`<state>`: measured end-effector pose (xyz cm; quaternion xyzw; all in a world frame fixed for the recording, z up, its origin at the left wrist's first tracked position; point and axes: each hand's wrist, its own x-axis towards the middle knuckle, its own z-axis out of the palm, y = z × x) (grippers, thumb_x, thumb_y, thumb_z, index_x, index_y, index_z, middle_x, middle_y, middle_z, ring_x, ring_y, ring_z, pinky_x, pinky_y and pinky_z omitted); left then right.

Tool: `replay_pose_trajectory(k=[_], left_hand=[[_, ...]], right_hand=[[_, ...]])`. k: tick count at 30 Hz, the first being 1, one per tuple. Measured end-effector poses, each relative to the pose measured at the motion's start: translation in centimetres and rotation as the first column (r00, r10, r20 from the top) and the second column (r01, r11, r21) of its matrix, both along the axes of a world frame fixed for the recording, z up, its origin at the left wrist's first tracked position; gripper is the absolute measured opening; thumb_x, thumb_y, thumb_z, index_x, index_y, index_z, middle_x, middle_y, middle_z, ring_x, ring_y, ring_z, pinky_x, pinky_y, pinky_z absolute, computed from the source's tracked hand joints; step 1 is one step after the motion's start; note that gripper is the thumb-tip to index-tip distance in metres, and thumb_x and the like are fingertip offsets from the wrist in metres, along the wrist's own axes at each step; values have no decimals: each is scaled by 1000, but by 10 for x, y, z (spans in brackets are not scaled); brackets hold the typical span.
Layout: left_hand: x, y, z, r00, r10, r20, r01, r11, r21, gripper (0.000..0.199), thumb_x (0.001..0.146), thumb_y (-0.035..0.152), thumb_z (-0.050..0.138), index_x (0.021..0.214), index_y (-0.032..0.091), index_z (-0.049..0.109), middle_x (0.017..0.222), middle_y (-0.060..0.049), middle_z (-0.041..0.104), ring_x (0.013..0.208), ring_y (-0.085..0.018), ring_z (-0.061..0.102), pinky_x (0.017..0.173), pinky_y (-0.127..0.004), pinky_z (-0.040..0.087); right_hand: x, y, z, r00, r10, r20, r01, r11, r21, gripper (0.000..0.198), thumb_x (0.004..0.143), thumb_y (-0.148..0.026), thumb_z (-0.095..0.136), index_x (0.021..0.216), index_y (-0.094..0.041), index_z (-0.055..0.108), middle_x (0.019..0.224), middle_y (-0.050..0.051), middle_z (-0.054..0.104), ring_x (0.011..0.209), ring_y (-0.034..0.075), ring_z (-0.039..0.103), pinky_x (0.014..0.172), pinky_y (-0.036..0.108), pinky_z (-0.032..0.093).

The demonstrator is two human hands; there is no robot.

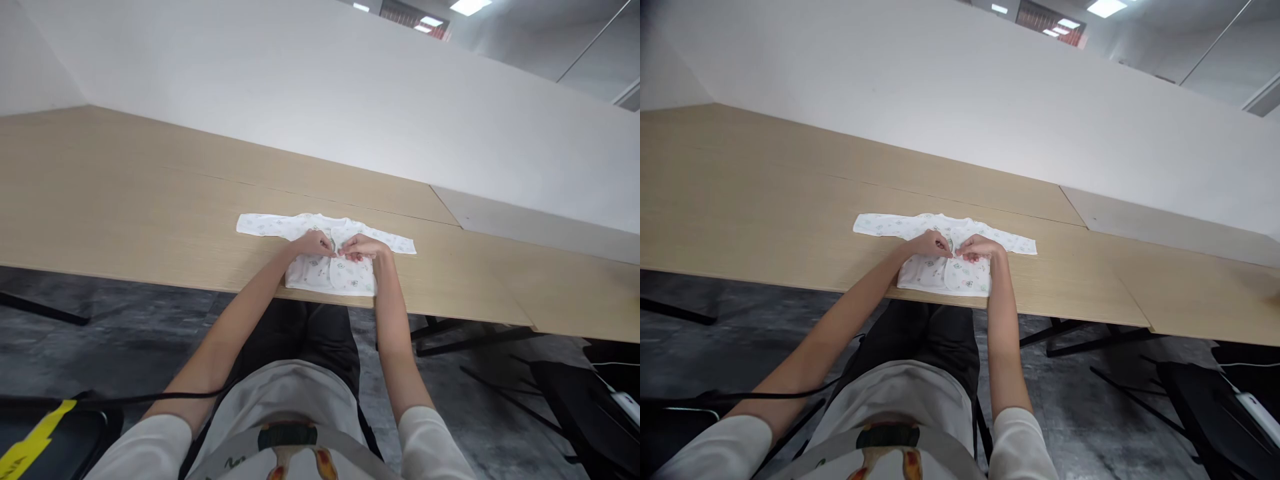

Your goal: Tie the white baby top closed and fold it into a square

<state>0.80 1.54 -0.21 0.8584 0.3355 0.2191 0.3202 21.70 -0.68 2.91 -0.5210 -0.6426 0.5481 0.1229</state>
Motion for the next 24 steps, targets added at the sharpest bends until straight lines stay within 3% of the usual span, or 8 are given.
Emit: replay_pose_trajectory(k=[4, 12, 24], left_hand=[[-5, 2, 3, 990, -137, -41, 134, 989, -68, 19, 66, 35, 68, 73, 19, 75, 71, -2, 70, 63, -15, 59, 62, -24, 42], [-4, 6, -2, 988, -145, -51, 142, 988, -69, 24, 67, 39, 67, 73, 18, 75, 67, -2, 68, 59, -12, 54, 58, -23, 39], [-5, 8, -1, 973, -227, 36, 230, 960, -160, 23, 69, 34, 67, 79, 15, 75, 71, -3, 69, 60, -11, 54, 57, -21, 38]], right_hand=[[-10, -4, 3, 987, 144, 71, -143, 989, -26, 16, 63, -25, 75, 66, -11, 68, 48, 1, 59, 42, 9, 51, 40, 18, 38], [-21, -9, 6, 988, 107, 109, -114, 992, 61, 7, 63, -18, 68, 64, -11, 67, 44, -1, 55, 40, 7, 46, 39, 18, 35], [-19, -7, 4, 986, 135, 99, -142, 988, 64, 5, 61, -16, 63, 59, -12, 63, 44, -3, 50, 43, 7, 44, 41, 19, 32]])
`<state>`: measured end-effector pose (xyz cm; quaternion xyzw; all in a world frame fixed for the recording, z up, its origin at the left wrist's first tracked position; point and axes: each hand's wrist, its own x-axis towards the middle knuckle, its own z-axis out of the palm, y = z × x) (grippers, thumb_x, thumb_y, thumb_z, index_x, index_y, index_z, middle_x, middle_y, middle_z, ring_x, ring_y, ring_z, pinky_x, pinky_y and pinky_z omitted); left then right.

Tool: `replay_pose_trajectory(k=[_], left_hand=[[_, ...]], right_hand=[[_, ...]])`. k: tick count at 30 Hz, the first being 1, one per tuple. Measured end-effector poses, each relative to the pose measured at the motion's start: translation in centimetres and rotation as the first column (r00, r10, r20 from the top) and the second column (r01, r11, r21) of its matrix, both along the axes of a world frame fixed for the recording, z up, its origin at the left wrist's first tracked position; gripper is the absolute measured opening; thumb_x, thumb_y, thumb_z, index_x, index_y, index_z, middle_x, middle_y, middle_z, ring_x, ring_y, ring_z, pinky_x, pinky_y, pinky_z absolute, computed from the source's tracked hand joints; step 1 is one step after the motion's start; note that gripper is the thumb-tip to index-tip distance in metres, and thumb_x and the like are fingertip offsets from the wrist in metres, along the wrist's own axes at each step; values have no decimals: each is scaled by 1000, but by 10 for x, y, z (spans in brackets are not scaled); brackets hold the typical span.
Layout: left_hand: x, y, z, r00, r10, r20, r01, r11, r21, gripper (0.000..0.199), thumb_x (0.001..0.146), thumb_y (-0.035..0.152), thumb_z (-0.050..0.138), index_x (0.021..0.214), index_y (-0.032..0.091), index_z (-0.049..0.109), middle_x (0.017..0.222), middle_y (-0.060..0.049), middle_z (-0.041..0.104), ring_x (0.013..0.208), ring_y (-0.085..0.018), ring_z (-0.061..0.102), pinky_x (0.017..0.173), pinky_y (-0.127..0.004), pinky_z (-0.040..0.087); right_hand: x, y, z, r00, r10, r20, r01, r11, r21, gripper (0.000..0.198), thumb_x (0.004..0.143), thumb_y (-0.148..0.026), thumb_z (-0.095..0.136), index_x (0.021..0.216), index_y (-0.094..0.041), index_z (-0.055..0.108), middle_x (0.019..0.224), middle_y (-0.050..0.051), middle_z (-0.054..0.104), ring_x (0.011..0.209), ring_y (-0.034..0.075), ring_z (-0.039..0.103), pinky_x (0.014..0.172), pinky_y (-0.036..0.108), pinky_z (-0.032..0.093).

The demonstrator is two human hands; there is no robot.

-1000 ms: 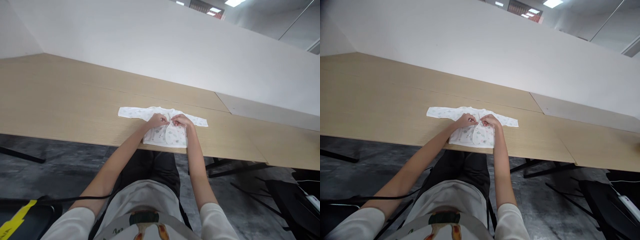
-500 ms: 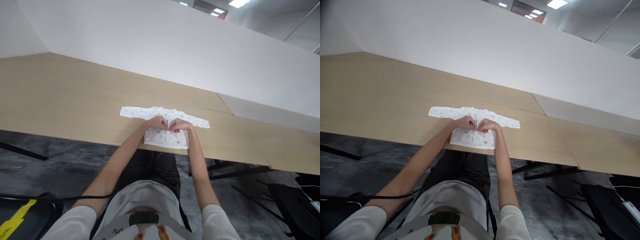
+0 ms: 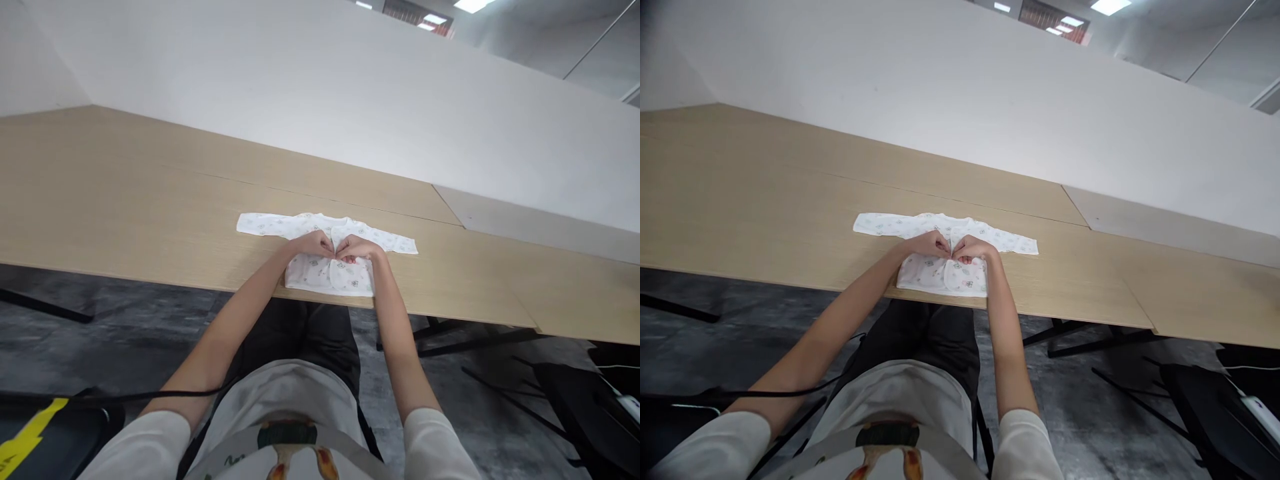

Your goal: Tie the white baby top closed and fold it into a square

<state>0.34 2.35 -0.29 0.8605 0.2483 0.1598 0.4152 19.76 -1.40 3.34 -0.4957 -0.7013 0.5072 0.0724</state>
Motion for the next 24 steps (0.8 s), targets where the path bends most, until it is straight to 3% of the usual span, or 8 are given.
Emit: replay_pose_trajectory(k=[4, 15, 24], left_hand=[[0, 4, -2, 999, -50, 6, 50, 999, -14, 25, 67, 32, 69, 86, 17, 76, 78, -4, 71, 66, -13, 57, 60, -21, 40], [1, 3, -3, 998, 21, -61, -16, 996, 91, 27, 65, 36, 73, 86, 20, 75, 81, -2, 70, 70, -14, 59, 63, -21, 39], [1, -2, 0, 994, 69, -82, -68, 998, 15, 27, 68, 39, 70, 85, 18, 76, 82, -4, 72, 72, -16, 61, 63, -23, 41]], right_hand=[[5, 3, -3, 998, 43, -45, -43, 999, 12, 7, 64, -19, 63, 64, -12, 65, 44, -3, 49, 41, 6, 41, 40, 19, 30], [4, 5, -5, 997, 79, -5, -79, 997, 28, 17, 65, -27, 71, 62, -13, 62, 44, -4, 48, 41, 6, 41, 40, 19, 31], [5, 5, -5, 998, 56, -38, -56, 998, -8, 19, 65, -28, 73, 63, -13, 62, 45, -4, 49, 40, 6, 41, 39, 19, 32]])
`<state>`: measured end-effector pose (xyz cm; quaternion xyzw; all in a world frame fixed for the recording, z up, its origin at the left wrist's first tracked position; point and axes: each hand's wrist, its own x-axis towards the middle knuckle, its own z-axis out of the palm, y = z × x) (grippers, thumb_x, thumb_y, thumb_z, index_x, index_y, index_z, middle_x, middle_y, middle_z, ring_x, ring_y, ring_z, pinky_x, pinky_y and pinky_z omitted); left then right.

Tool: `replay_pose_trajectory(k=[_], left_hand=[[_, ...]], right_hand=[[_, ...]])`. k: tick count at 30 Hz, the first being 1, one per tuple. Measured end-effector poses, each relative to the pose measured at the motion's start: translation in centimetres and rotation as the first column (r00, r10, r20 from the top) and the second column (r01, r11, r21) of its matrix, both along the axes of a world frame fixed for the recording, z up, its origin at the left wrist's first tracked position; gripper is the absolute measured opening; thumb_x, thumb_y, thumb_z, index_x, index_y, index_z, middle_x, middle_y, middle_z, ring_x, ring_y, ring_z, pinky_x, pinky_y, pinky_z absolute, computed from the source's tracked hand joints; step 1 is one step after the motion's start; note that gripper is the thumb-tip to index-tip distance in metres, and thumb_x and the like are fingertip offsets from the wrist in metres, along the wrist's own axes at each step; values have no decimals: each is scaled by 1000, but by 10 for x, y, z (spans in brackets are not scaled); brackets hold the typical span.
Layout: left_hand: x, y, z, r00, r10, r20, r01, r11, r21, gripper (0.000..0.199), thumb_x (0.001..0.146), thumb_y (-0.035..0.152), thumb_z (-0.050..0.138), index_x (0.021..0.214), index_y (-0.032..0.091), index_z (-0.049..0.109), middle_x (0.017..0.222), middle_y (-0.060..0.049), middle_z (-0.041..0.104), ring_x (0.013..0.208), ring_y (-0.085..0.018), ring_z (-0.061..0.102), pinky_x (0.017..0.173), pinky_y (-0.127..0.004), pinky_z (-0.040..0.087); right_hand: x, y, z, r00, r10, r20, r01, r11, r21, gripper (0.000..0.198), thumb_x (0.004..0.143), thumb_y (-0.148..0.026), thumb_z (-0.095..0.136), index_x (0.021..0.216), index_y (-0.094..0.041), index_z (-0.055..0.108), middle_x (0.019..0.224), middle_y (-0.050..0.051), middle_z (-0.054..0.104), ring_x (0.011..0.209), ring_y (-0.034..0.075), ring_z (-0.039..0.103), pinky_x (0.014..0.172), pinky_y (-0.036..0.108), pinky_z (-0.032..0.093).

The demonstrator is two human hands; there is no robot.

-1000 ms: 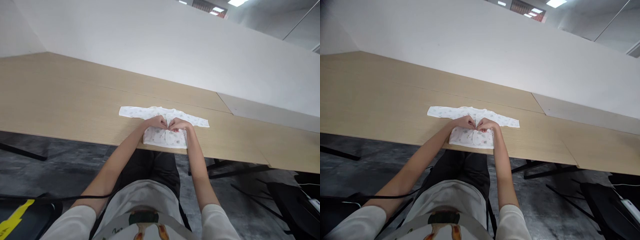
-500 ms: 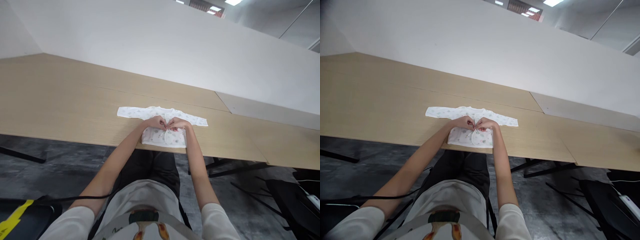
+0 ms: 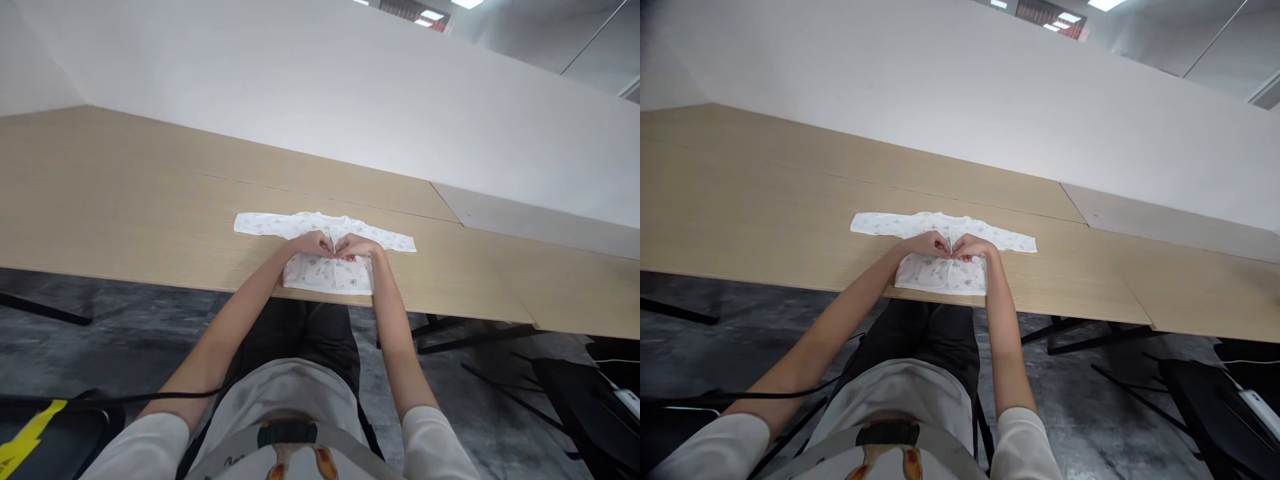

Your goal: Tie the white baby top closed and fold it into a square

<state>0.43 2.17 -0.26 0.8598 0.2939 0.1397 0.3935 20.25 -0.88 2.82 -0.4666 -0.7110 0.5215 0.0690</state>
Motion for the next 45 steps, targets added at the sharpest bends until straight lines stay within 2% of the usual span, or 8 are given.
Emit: replay_pose_trajectory(k=[13, 19, 21, 24, 27, 36, 39, 45], left_hand=[[0, -12, 13, 996, 78, -52, -76, 997, 26, 22, 65, 31, 68, 80, 18, 75, 76, -3, 70, 69, -15, 59, 63, -24, 41], [-2, -4, 10, 997, 33, 69, -36, 999, 37, 23, 64, 23, 63, 82, 16, 75, 75, -3, 68, 65, -13, 56, 61, -22, 41], [1, 1, 9, 973, 171, 156, -186, 979, 87, 29, 66, 18, 57, 88, 14, 74, 75, -3, 67, 64, -13, 55, 61, -22, 41], [10, 14, 8, 872, 450, 193, -480, 864, 152, 33, 67, 13, 51, 91, 12, 74, 75, -4, 66, 67, -14, 56, 66, -23, 43], [21, 28, 8, 833, 544, 105, -553, 811, 190, 32, 70, 12, 51, 93, 12, 73, 79, -7, 67, 76, -17, 59, 74, -25, 44], [32, 42, -12, 773, 626, 102, -629, 737, 247, 33, 80, 8, 42, 97, 14, 70, 107, -9, 67, 102, -19, 58, 93, -30, 42], [30, 38, -15, 782, 610, 123, -620, 746, 241, 33, 85, 14, 40, 99, 16, 69, 108, -8, 67, 102, -19, 58, 94, -30, 42], [34, 30, -13, 832, 553, 46, -542, 793, 277, 28, 84, 24, 49, 98, 19, 73, 104, -9, 67, 99, -24, 59, 88, -31, 45]], right_hand=[[13, 8, -6, 999, 25, 35, -24, 999, -40, 24, 65, -27, 74, 55, -14, 57, 41, -4, 47, 37, 5, 40, 37, 18, 31], [29, 12, -5, 984, -176, -27, 176, 984, 5, 32, 65, -40, 79, 65, -13, 60, 46, -3, 51, 38, 6, 40, 38, 19, 31], [23, 17, -9, 935, -343, -91, 352, 927, 131, 38, 70, -48, 75, 66, -14, 57, 47, -2, 50, 39, 6, 40, 39, 20, 32], [3, 27, -19, 818, -558, -143, 566, 734, 375, 39, 81, -53, 61, 73, -15, 58, 49, -2, 50, 43, 9, 45, 45, 21, 35], [-16, 35, -25, 784, -619, -49, 534, 630, 564, 40, 86, -54, 53, 77, -16, 60, 57, 1, 57, 57, 13, 54, 55, 21, 38], [-40, 47, -21, 718, -613, 330, 316, 710, 629, 31, 81, -42, 57, 88, -13, 66, 98, 17, 67, 94, 26, 62, 72, 29, 43], [-33, 45, -23, 750, -612, 253, 367, 702, 610, 20, 77, -33, 57, 81, -15, 66, 87, 12, 68, 85, 22, 62, 68, 26, 43], [-10, 45, -24, 858, -510, 54, 452, 802, 391, 12, 77, -23, 53, 73, -15, 62, 47, -2, 52, 44, 10, 46, 52, 20, 39]])
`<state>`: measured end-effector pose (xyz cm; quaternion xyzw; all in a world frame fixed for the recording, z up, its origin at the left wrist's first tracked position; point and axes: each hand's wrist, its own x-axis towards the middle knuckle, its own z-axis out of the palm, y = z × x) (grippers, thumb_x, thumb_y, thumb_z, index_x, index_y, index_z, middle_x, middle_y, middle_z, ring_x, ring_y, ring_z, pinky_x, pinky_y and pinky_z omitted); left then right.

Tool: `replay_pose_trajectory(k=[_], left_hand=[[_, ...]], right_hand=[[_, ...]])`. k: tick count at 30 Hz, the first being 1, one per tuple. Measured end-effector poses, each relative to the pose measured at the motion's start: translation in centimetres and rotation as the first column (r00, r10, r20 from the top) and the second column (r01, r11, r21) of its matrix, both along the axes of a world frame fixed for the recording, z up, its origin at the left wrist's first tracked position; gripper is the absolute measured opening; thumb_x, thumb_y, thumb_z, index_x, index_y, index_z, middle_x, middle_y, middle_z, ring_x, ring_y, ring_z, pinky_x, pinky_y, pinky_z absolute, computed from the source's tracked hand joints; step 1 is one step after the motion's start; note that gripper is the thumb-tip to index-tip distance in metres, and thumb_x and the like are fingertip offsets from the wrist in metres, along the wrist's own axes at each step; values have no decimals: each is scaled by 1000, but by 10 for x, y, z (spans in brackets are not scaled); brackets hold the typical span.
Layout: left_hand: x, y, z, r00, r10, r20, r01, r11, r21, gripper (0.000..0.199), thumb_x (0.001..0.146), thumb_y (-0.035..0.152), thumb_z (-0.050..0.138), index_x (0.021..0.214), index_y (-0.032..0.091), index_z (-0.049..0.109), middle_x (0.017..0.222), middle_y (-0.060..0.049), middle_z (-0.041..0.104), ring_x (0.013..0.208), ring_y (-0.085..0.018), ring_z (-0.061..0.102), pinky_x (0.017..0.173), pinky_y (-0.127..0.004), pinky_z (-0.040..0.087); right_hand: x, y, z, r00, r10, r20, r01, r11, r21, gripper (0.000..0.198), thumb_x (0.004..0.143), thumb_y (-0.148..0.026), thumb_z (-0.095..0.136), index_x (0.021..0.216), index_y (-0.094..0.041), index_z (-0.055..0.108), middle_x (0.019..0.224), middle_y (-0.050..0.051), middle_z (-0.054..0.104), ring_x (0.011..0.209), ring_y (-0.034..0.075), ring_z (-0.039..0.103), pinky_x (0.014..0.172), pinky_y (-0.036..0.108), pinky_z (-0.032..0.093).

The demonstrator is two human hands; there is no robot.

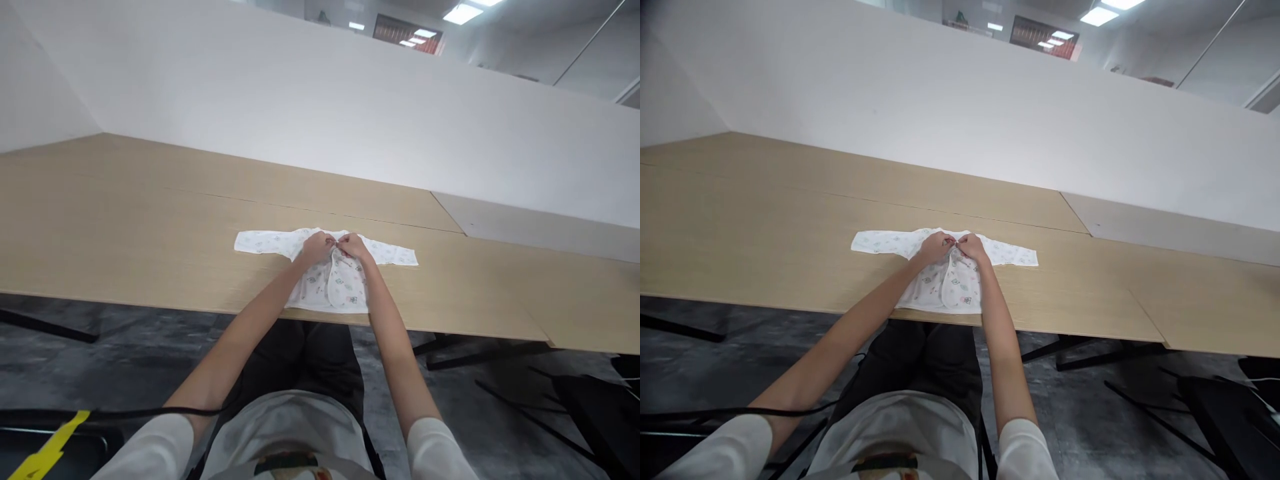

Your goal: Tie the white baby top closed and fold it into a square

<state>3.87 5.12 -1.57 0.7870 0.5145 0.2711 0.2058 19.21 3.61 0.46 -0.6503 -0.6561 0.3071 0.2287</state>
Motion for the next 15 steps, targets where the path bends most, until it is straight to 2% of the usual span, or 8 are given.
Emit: replay_pose_trajectory(k=[3, 9, 15], left_hand=[[1, -2, -1, 1000, -3, -12, 3, 1000, 27, 26, 83, 22, 51, 95, 19, 73, 103, -8, 67, 97, -23, 60, 86, -30, 45], [1, -1, 1, 986, 6, 166, -1, 1000, -30, 24, 83, 19, 51, 96, 15, 70, 96, -7, 70, 91, -18, 63, 85, -27, 46], [1, 2, -1, 974, -18, 227, 32, 998, -55, 23, 84, 19, 50, 95, 15, 70, 99, -7, 71, 93, -17, 63, 86, -27, 47]], right_hand=[[2, 0, -1, 997, -11, -75, 10, 1000, -11, 11, 78, -22, 55, 78, -14, 63, 47, -4, 52, 40, 8, 44, 49, 19, 37], [-2, -9, 4, 994, -25, -110, 29, 999, 28, 9, 79, -19, 56, 77, -14, 62, 46, -5, 49, 38, 7, 41, 47, 19, 36], [-4, -13, 9, 989, 8, -147, -1, 999, 50, 11, 79, -18, 53, 76, -13, 63, 47, -4, 49, 38, 7, 40, 45, 20, 35]])
